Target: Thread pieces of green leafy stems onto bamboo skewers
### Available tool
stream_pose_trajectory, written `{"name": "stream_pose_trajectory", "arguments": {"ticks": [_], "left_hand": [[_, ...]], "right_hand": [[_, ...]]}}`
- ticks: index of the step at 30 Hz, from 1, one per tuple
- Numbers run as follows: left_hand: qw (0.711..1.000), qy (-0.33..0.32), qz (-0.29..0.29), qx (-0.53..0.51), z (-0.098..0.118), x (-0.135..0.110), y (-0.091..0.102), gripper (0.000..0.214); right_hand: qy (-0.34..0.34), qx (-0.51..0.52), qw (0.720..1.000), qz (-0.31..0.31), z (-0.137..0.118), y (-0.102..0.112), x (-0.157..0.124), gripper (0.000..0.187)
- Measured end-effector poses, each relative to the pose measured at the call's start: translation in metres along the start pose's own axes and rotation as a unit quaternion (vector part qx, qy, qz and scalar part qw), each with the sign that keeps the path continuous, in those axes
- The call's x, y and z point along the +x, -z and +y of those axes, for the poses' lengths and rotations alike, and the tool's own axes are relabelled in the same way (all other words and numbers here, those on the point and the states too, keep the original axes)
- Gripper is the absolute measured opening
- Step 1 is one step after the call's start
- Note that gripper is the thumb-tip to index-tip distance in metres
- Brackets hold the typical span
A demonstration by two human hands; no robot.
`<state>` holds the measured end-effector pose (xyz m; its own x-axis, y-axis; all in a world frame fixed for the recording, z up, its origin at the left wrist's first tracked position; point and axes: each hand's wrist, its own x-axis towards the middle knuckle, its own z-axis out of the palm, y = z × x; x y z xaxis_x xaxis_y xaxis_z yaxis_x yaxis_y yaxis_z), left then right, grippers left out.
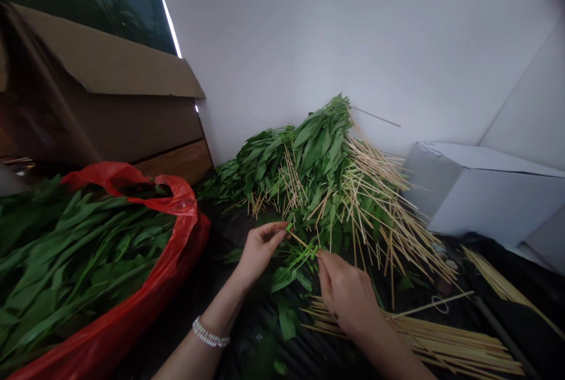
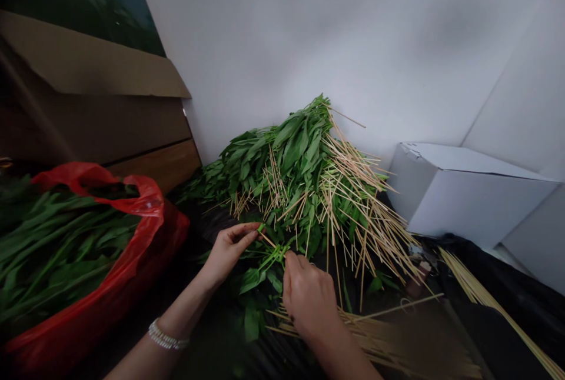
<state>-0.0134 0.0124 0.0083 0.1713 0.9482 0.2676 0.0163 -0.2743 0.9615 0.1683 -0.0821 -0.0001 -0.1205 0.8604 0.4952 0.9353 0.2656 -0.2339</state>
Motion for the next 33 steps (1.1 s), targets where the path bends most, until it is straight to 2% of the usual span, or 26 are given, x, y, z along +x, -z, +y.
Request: {"name": "stream_pose_trajectory", "arguments": {"ticks": [8, 14, 21, 26, 33], "left_hand": [[1.0, 0.003, 0.009, 0.012, -0.002, 0.0, 0.0, 0.032], [0.999, -0.021, 0.009, 0.037, -0.004, -0.002, -0.002, 0.029], [0.991, -0.053, 0.021, 0.122, -0.007, -0.006, -0.006, 0.025], [0.999, -0.007, 0.008, 0.041, -0.002, -0.001, 0.002, 0.038], [0.998, 0.027, -0.025, 0.053, -0.007, 0.001, 0.005, 0.032]], "right_hand": [[-0.013, -0.015, 1.0, -0.019, 0.0, 0.0, 0.0, 0.028], [-0.031, -0.02, 0.998, -0.043, -0.002, -0.001, 0.0, 0.03], [-0.038, -0.008, 0.998, -0.056, -0.001, -0.004, 0.0, 0.03], [-0.021, -0.001, 0.999, -0.035, -0.001, -0.003, 0.0, 0.028], [-0.023, 0.011, 0.999, -0.041, -0.003, -0.002, -0.001, 0.028]]}}
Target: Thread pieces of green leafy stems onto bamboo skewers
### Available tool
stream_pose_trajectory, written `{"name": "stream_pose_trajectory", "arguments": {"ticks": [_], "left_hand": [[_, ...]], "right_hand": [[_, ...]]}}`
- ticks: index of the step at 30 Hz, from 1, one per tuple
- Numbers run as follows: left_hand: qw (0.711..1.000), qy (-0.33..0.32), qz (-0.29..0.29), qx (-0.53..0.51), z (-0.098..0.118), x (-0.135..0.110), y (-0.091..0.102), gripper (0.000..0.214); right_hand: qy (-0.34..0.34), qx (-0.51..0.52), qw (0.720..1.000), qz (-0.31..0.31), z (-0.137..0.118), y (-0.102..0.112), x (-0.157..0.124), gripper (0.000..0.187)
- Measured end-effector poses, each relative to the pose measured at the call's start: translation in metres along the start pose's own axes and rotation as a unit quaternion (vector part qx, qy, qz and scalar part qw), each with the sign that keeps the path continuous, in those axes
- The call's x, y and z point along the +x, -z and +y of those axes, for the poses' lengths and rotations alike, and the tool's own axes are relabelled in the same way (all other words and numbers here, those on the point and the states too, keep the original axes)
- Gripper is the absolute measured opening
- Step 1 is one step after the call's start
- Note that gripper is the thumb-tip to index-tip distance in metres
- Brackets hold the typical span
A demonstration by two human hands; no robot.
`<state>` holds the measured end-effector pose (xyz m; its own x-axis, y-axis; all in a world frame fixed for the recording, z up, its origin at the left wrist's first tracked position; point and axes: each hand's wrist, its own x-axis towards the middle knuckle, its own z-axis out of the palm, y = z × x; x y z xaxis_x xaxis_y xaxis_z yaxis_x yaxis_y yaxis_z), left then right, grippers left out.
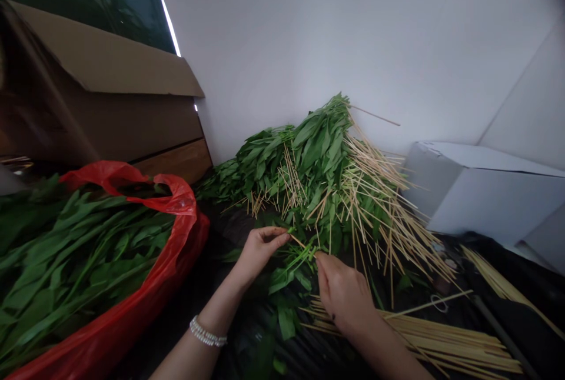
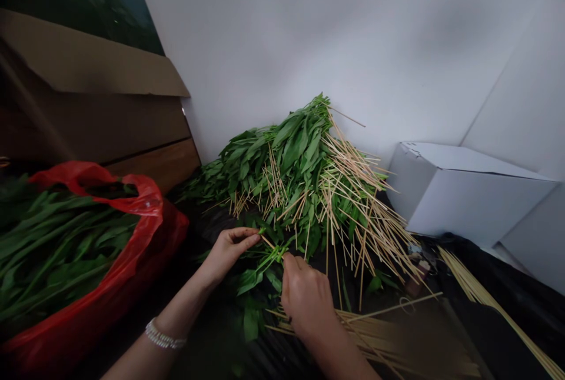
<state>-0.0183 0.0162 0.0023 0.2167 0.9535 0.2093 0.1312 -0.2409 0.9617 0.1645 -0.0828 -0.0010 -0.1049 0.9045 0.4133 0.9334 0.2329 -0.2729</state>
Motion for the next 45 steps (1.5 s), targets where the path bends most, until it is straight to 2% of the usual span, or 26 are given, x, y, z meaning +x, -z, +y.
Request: {"name": "stream_pose_trajectory", "arguments": {"ticks": [5, 14, 17, 20, 23, 25, 28, 31, 33, 35, 37, 40, 45], "left_hand": [[0.999, 0.029, -0.013, -0.028, 0.0, -0.002, -0.002, 0.035], [0.995, 0.065, -0.038, -0.065, 0.002, -0.005, -0.005, 0.033], [0.993, 0.072, -0.066, -0.069, -0.001, -0.008, -0.01, 0.03], [0.99, 0.062, -0.11, -0.061, -0.004, -0.011, -0.017, 0.029], [0.991, 0.031, -0.121, -0.043, -0.001, -0.013, -0.019, 0.035], [0.993, 0.021, -0.108, -0.039, 0.002, -0.011, -0.015, 0.048], [0.997, 0.017, -0.023, -0.07, 0.006, -0.006, -0.003, 0.065], [0.994, -0.006, 0.063, -0.086, 0.005, 0.0, 0.008, 0.056], [0.998, -0.027, 0.049, -0.041, 0.001, 0.001, 0.01, 0.043], [0.997, -0.06, -0.01, 0.045, -0.003, 0.0, 0.007, 0.028], [0.981, -0.102, -0.079, 0.143, -0.006, -0.004, 0.001, 0.017], [0.94, -0.154, -0.139, 0.272, -0.01, -0.009, -0.006, 0.016], [0.883, -0.193, -0.157, 0.399, -0.011, -0.012, -0.011, 0.022]], "right_hand": [[-0.002, 0.025, 0.999, -0.026, -0.001, 0.0, 0.0, 0.029], [-0.001, 0.013, 1.0, -0.027, -0.001, -0.005, -0.002, 0.032], [-0.004, 0.002, 0.999, -0.034, -0.002, -0.005, -0.002, 0.033], [-0.004, -0.006, 0.999, -0.033, -0.002, -0.007, -0.001, 0.033], [0.003, -0.007, 1.0, -0.013, -0.001, -0.009, -0.001, 0.031], [0.012, -0.004, 1.0, 0.007, 0.0, -0.008, -0.001, 0.029], [0.041, 0.024, 0.998, 0.033, -0.001, -0.005, -0.003, 0.025], [0.124, 0.046, 0.99, 0.044, -0.008, 0.0, -0.008, 0.024], [0.204, 0.039, 0.977, 0.04, -0.016, 0.002, -0.013, 0.022], [0.278, 0.024, 0.96, 0.035, -0.024, 0.002, -0.018, 0.019], [0.332, 0.007, 0.943, 0.028, -0.03, 0.0, -0.022, 0.016], [0.36, -0.015, 0.933, 0.017, -0.032, -0.005, -0.025, 0.013], [0.35, -0.03, 0.936, 0.002, -0.03, -0.009, -0.024, 0.012]]}}
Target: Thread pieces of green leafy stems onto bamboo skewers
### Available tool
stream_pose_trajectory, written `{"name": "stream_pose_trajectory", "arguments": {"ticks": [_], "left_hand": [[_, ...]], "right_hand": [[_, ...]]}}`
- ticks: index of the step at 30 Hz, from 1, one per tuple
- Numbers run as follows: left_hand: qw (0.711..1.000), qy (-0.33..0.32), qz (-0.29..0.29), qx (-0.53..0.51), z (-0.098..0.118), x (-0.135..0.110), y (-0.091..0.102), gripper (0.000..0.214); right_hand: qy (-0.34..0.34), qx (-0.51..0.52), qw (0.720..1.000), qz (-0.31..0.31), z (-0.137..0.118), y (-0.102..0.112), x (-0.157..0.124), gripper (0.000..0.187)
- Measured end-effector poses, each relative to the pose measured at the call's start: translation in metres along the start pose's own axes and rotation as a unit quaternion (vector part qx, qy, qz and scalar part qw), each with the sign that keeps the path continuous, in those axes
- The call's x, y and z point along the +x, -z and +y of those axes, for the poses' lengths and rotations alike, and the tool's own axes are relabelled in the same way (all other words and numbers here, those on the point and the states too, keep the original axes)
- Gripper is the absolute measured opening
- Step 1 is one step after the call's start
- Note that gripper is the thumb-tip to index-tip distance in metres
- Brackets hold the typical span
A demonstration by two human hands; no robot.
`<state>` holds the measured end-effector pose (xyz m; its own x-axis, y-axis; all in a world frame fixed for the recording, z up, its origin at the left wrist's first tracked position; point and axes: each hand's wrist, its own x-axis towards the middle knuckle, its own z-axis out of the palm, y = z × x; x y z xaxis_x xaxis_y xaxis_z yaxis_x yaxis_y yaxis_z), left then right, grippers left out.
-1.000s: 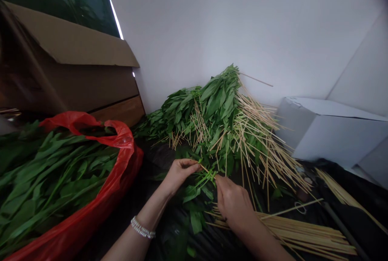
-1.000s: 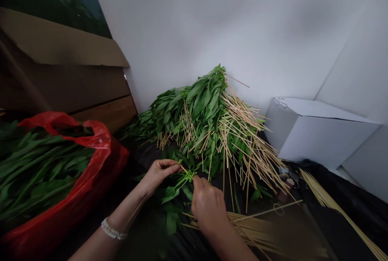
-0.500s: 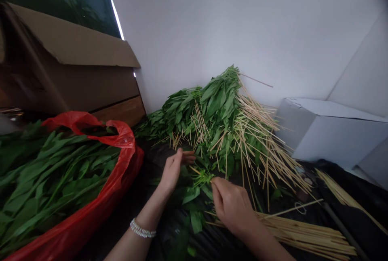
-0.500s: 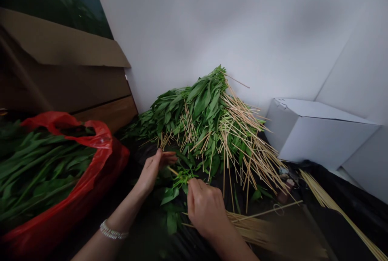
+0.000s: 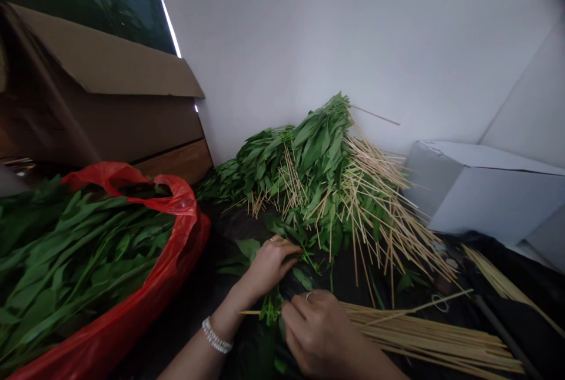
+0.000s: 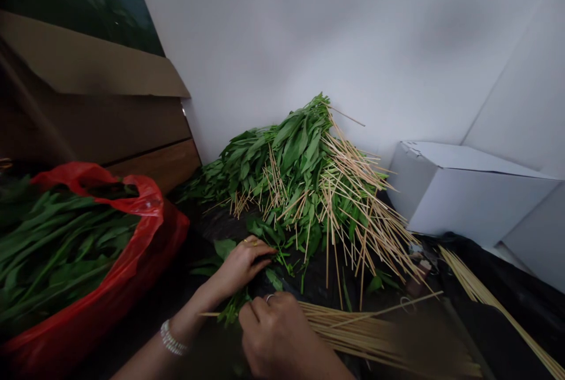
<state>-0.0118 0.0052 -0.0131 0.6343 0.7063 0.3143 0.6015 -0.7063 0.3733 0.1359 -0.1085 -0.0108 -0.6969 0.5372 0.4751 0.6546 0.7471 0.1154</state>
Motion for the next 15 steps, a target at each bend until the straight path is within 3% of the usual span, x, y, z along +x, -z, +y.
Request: {"name": "stream_pose_trajectory", "arguments": {"ticks": [7, 10, 15], "left_hand": [[0.999, 0.005, -0.019, 0.038, 0.0032, -0.0008, -0.0028, 0.015], [0.999, 0.005, 0.041, 0.014, 0.0023, -0.0001, -0.0021, 0.015], [0.98, 0.045, 0.191, -0.042, -0.0054, 0.0033, 0.0045, 0.017]], "right_hand": [[-0.012, 0.007, 1.0, -0.012, 0.0, -0.0041, 0.0002, 0.011], [-0.022, 0.007, 1.0, -0.008, 0.0002, -0.0024, 0.0014, 0.012], [-0.053, -0.002, 0.998, 0.034, 0.0039, 0.003, 0.003, 0.016]]}}
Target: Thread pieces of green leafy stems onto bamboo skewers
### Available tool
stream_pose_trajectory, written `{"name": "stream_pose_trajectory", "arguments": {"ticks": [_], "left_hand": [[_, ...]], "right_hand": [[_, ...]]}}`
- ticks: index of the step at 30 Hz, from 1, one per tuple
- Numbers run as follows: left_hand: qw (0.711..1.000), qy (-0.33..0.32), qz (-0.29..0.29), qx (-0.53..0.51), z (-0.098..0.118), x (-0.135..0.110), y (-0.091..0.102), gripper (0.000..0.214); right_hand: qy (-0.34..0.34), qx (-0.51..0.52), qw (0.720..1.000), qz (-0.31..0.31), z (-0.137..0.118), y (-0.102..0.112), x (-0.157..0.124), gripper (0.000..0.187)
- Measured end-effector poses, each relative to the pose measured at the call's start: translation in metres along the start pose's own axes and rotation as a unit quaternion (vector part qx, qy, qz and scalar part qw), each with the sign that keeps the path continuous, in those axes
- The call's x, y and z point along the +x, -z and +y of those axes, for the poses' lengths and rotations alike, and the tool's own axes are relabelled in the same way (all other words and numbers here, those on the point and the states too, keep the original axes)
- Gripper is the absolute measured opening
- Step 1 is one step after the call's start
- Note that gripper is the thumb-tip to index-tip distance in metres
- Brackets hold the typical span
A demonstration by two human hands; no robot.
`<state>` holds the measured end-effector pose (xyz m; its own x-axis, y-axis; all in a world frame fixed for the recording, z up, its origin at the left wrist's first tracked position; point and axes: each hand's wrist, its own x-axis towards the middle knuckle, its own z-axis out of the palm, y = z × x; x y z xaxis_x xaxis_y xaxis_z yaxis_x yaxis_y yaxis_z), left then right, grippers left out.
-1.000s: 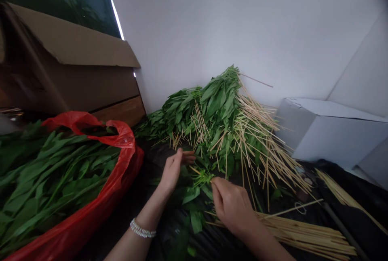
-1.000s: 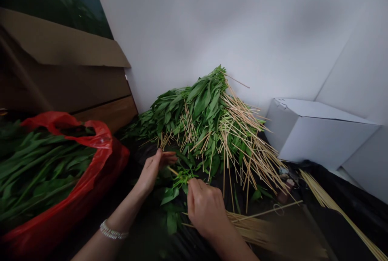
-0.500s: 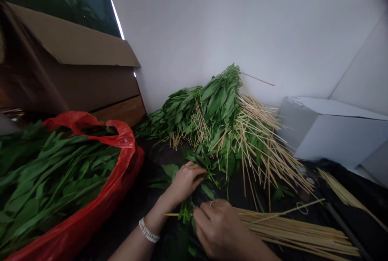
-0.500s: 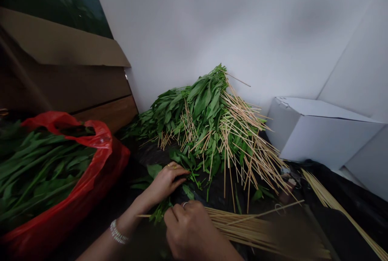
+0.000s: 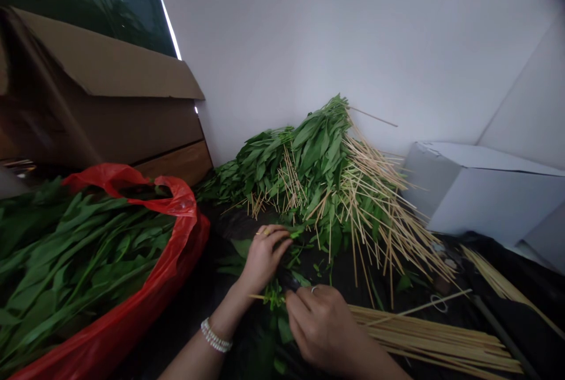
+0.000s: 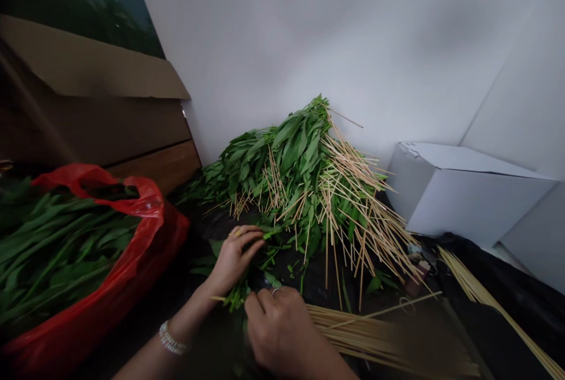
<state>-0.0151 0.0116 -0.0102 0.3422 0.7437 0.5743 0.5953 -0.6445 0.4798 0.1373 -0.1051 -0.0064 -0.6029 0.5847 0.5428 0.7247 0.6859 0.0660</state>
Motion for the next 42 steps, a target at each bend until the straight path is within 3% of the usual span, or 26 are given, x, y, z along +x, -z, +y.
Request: {"name": "stream_pose_trajectory", "arguments": {"ticks": [3, 9, 17, 25, 35, 42], "left_hand": [[0.998, 0.037, 0.026, -0.039, -0.003, 0.003, 0.003, 0.023], [0.994, 0.055, 0.011, -0.092, 0.001, 0.003, 0.005, 0.038], [0.978, 0.107, 0.018, -0.18, -0.001, 0.002, 0.005, 0.037], [0.951, 0.152, -0.007, -0.269, 0.006, 0.004, 0.006, 0.04], [0.92, 0.163, -0.061, -0.351, 0.011, 0.005, 0.011, 0.044], [0.872, 0.231, -0.015, -0.432, 0.008, 0.006, 0.009, 0.037]], "right_hand": [[-0.033, -0.01, 0.999, 0.031, 0.006, -0.001, -0.001, 0.017], [-0.142, -0.028, 0.988, 0.06, 0.021, -0.003, -0.003, 0.02], [-0.235, -0.067, 0.969, 0.041, 0.034, 0.004, -0.003, 0.022], [-0.263, -0.071, 0.962, -0.006, 0.034, 0.004, -0.002, 0.021], [-0.275, -0.065, 0.959, -0.033, 0.035, 0.006, -0.001, 0.022], [-0.275, -0.061, 0.959, -0.027, 0.035, 0.007, -0.002, 0.022]]}}
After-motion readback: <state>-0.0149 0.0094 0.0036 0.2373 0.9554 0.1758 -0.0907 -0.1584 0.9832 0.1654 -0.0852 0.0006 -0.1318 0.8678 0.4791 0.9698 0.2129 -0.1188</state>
